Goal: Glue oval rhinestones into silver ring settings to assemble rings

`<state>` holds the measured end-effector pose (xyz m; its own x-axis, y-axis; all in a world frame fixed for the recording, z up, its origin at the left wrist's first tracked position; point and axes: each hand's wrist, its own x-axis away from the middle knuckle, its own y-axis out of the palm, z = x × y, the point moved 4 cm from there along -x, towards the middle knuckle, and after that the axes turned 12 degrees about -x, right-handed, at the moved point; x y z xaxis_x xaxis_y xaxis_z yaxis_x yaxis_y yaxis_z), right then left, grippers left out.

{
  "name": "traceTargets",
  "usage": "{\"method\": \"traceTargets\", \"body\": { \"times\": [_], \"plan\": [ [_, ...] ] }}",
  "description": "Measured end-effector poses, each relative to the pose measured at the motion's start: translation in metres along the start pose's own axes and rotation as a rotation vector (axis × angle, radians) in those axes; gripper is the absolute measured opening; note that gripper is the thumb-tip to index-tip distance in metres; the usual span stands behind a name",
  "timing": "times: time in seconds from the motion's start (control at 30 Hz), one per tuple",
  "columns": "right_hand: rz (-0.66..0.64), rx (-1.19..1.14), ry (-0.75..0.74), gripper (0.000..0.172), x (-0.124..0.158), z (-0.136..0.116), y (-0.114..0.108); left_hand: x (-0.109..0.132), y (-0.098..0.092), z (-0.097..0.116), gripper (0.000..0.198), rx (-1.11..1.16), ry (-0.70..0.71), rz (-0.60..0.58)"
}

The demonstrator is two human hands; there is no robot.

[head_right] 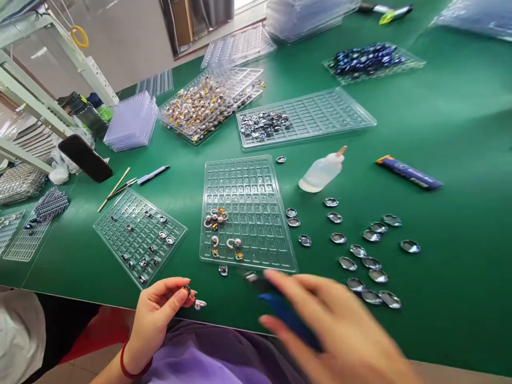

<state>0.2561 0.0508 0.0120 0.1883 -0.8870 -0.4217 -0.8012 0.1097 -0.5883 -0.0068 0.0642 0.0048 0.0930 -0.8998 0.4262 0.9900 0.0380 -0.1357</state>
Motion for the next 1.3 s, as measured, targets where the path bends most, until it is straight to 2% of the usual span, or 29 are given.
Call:
{"method": "traceTargets", "body": {
  "times": [0.1,0.23,0.83,1.07,1.3],
  "plan": [
    [-0.103,0.03,-0.162,0.034,-0.015,-0.035,0.028,0.001,0.0,-0.001,0.026,-0.04,0.036,0.007],
    [-0.106,0.109,-0.24,0.031,-0.028,-0.058,0.035,0.001,0.0,-0.003,0.022,-0.065,0.076,0.002],
    [-0.137,0.261,-0.283,0.038,-0.028,-0.059,0.042,-0.001,-0.001,-0.004,0.014,-0.113,0.084,-0.017],
    [-0.142,0.312,-0.326,0.036,-0.035,-0.066,0.042,-0.004,-0.002,-0.003,0.018,-0.109,0.06,-0.008],
    [-0.147,0.354,-0.342,0.042,-0.042,-0.075,0.037,-0.005,-0.004,-0.002,0.019,-0.086,0.037,-0.014]
  ]
}}
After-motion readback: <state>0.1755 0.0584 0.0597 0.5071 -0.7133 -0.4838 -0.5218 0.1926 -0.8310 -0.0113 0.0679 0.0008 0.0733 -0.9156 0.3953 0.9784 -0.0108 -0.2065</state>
